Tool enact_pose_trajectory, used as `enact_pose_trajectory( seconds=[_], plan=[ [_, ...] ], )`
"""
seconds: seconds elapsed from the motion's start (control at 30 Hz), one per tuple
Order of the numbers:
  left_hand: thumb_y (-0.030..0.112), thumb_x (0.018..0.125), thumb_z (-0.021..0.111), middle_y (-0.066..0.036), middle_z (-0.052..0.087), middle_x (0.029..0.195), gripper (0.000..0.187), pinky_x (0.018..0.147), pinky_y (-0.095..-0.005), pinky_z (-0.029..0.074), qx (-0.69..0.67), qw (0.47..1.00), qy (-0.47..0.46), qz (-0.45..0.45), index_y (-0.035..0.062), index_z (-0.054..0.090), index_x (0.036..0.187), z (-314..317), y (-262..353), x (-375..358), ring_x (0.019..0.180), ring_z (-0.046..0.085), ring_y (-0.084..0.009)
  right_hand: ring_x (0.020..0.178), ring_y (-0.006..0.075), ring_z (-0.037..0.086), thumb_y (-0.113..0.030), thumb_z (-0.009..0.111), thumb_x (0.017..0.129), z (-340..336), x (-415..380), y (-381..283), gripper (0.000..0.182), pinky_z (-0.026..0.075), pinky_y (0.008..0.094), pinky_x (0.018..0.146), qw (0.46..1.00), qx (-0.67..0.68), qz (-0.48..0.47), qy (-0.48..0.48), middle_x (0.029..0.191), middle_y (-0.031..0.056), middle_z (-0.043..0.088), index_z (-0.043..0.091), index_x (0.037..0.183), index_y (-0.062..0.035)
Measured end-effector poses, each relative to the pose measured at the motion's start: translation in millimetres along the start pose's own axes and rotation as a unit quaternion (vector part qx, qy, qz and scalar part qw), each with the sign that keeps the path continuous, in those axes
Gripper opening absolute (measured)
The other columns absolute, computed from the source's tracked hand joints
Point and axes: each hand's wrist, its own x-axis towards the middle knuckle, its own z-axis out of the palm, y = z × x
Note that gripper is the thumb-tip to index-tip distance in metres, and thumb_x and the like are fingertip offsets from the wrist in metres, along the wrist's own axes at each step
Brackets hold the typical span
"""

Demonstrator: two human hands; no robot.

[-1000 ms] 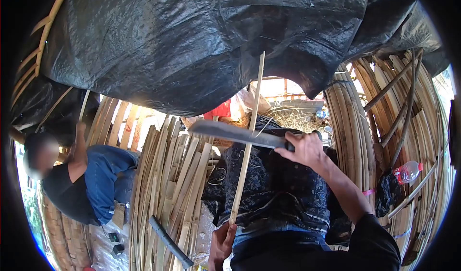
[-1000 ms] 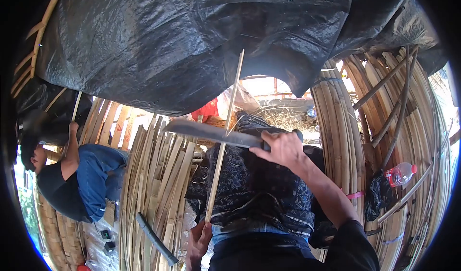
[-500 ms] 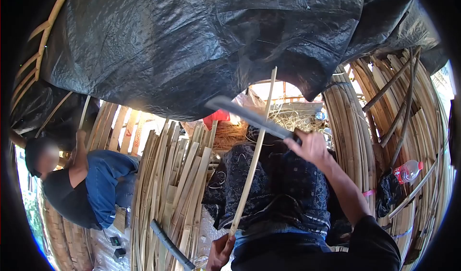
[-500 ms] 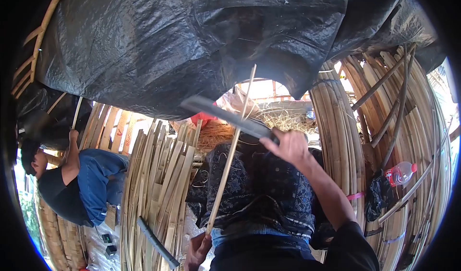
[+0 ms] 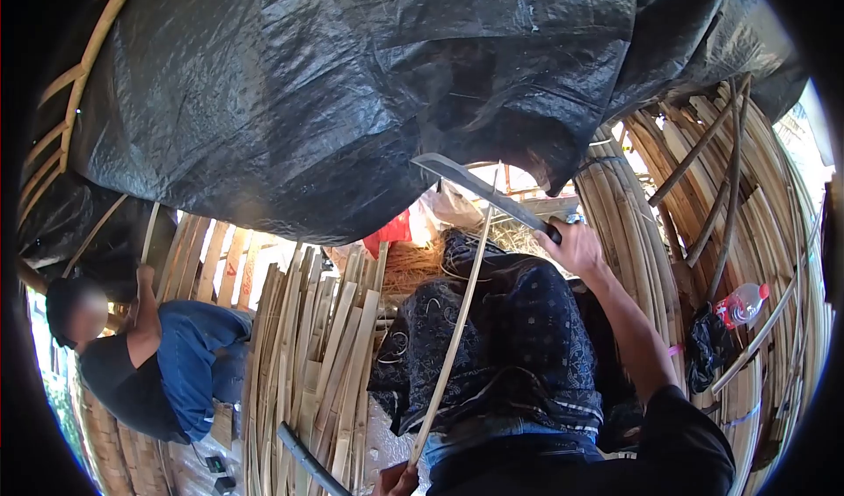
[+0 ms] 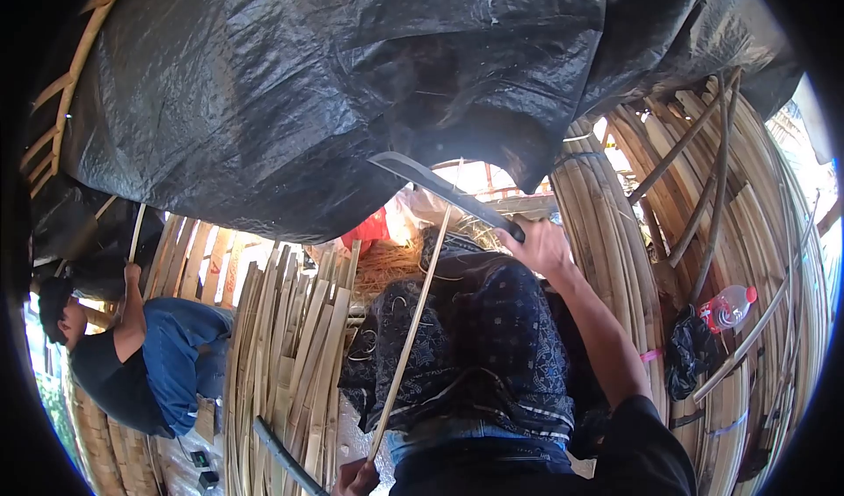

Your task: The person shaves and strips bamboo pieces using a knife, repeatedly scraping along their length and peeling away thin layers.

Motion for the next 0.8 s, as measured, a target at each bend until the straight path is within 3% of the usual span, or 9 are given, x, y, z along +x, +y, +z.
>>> enact_pose_trajectory(
  seconds=[0.13, 0.2, 0.4, 0.47, 0.53, 0.6, 0.67, 0.73, 0.8],
  plan=[
    [0.036, 0.114, 0.05, 0.005, 0.042, 0.066, 0.041, 0.053, -0.0314, 0.03, -0.034, 0.998, 0.02, -0.044, 0.0098, 0.055, 0.082, -16.0, -36.0, -14.4, 0.06, 0.035, -0.007, 0.047, 0.0273, 0.067, -0.066, 0.067, 0.095, 10.4, -17.5, -2.7, 0.061, 0.056, 0.0393, 0.048, 0.995, -0.092, -0.048, -0.01, 0.053, 0.014, 0.064, 0.08, 0.096, -0.006],
    [0.037, 0.114, 0.05, 0.005, 0.043, 0.066, 0.042, 0.053, -0.0314, 0.03, -0.033, 0.997, 0.028, -0.056, 0.0088, 0.056, 0.083, -14.0, -25.7, -6.3, 0.06, 0.035, -0.0073, 0.044, 0.025, 0.065, -0.066, 0.069, 0.094, -5.2, -20.4, -31.0, 0.061, 0.056, 0.038, 0.047, 0.986, 0.005, -0.007, -0.169, 0.051, 0.0117, 0.062, 0.08, 0.093, -0.0063],
    [0.04, 0.113, 0.049, 0.004, 0.044, 0.065, 0.044, 0.054, -0.0315, 0.032, -0.037, 0.996, 0.032, -0.079, 0.0059, 0.06, 0.087, -9.0, -18.4, -5.1, 0.059, 0.038, -0.0082, 0.044, 0.0271, 0.058, -0.058, 0.077, 0.091, 36.6, -30.6, 15.6, 0.055, 0.048, 0.0427, 0.042, 0.979, -0.119, -0.152, 0.061, 0.05, 0.0106, 0.055, 0.078, 0.09, -0.0028],
    [0.041, 0.113, 0.049, 0.003, 0.045, 0.065, 0.045, 0.054, -0.0315, 0.032, -0.041, 0.995, 0.036, -0.089, 0.005, 0.061, 0.088, -10.6, -17.5, -7.8, 0.059, 0.039, -0.0086, 0.048, 0.0323, 0.058, -0.056, 0.081, 0.088, 51.8, -19.2, 53.1, 0.056, 0.044, 0.0463, 0.042, 0.934, -0.254, -0.127, 0.218, 0.053, 0.0146, 0.054, 0.077, 0.091, -0.0001],
    [0.042, 0.113, 0.048, 0.003, 0.046, 0.065, 0.046, 0.054, -0.0315, 0.033, -0.043, 0.994, 0.04, -0.097, 0.004, 0.062, 0.089, -11.4, -17.5, -11.4, 0.059, 0.04, -0.0089, 0.071, 0.0425, 0.069, -0.051, 0.072, 0.097, 28.4, 0.7, 58.1, 0.049, 0.057, 0.0551, 0.068, 0.985, -0.056, 0.163, 0.003, 0.064, 0.024, 0.061, 0.079, 0.104, -0.0032],
    [0.043, 0.113, 0.048, 0.003, 0.046, 0.064, 0.048, 0.054, -0.0315, 0.033, -0.044, 0.992, 0.045, -0.106, 0.0031, 0.063, 0.09, -11.7, -16.1, -14.2, 0.059, 0.041, -0.0092, 0.078, 0.0468, 0.072, -0.051, 0.064, 0.101, 21.8, 0.6, 66.7, 0.051, 0.055, 0.0616, 0.083, 0.978, 0.013, 0.199, -0.055, 0.067, 0.0246, 0.065, 0.076, 0.122, -0.0058],
    [0.043, 0.113, 0.048, 0.003, 0.047, 0.064, 0.049, 0.054, -0.0315, 0.034, -0.049, 0.991, 0.051, -0.114, 0.0021, 0.064, 0.091, -11.9, -13.8, -15.4, 0.058, 0.042, -0.0095, 0.068, 0.0402, 0.069, -0.055, 0.06, 0.103, 35.1, -16.5, 58.6, 0.054, 0.056, 0.0569, 0.073, 0.969, 0.115, 0.205, -0.069, 0.063, 0.0179, 0.062, 0.073, 0.117, -0.0043],
    [0.044, 0.112, 0.047, 0.002, 0.047, 0.064, 0.051, 0.054, -0.0315, 0.034, -0.052, 0.989, 0.055, -0.125, 0.0011, 0.066, 0.093, -12.9, -7.4, -14.3, 0.058, 0.043, -0.0098, 0.045, 0.0162, 0.047, -0.064, 0.05, 0.105, -1.1, -7.4, 6.0, 0.06, 0.042, 0.0364, 0.044, 0.72, 0.471, 0.469, -0.2, 0.058, -0.0009, 0.047, 0.06, 0.092, -0.0064],
    [0.045, 0.112, 0.047, 0.002, 0.048, 0.064, 0.053, 0.055, -0.0315, 0.034, -0.065, 0.983, 0.051, -0.164, 0.0002, 0.067, 0.094, -12.2, 5.7, -5.1, 0.058, 0.044, -0.0101, 0.041, 0.0064, 0.027, -0.073, 0.048, 0.103, -16.7, -19.2, -41.9, 0.064, 0.024, 0.0268, 0.038, 0.563, 0.621, 0.481, -0.257, 0.056, -0.0064, 0.031, 0.047, 0.078, -0.0142]
  ],
)
